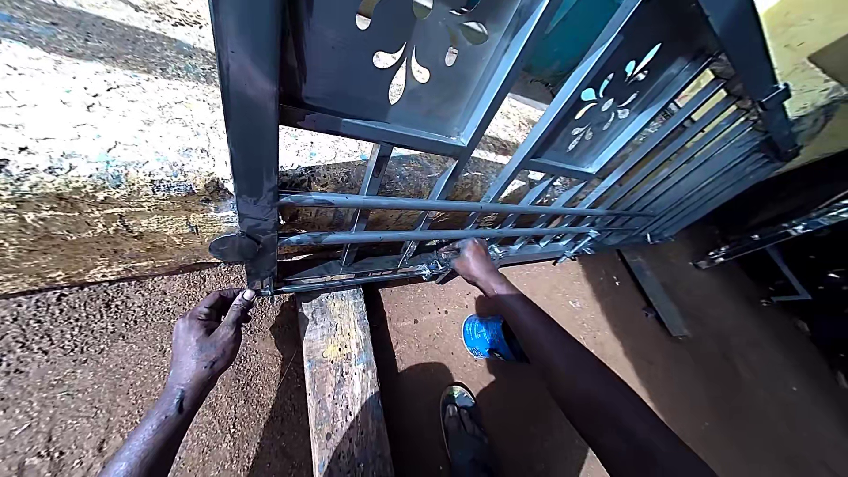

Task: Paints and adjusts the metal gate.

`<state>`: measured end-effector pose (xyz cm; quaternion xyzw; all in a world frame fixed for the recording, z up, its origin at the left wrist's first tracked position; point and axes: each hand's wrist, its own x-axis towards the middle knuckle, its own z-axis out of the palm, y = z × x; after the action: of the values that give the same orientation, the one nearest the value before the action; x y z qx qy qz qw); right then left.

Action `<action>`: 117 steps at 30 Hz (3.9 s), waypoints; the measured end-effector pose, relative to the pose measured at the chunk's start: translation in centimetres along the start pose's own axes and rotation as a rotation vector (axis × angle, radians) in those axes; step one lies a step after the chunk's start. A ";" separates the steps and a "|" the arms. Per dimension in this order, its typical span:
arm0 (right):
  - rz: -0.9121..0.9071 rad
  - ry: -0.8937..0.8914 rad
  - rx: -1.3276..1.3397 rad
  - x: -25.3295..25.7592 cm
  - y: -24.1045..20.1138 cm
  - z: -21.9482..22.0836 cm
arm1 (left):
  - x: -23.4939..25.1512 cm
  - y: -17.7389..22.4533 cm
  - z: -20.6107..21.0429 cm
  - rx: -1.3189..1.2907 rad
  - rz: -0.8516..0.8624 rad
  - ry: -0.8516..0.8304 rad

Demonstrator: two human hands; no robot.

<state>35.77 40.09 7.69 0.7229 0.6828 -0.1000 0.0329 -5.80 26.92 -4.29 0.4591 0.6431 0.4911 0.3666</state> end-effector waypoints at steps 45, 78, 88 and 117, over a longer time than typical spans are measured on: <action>-0.222 -0.067 -0.091 -4.2 -4.3 -0.2 | 0.3 -0.5 -3.8 -0.095 -0.117 0.104; -0.585 0.443 0.288 -6.4 -13.5 10.3 | 1.0 1.4 -3.0 -0.069 -0.209 -0.028; -0.634 0.634 0.439 -10.0 -24.8 13.9 | 1.4 1.5 -3.1 -0.092 -0.220 -0.082; 0.250 0.133 1.838 -14.2 -23.1 8.4 | -0.9 2.7 0.5 0.224 0.060 -0.066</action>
<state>11.32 26.10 4.21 0.5377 0.2529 -0.5559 -0.5813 -4.45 26.45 -1.76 0.5321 0.6674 0.4117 0.3192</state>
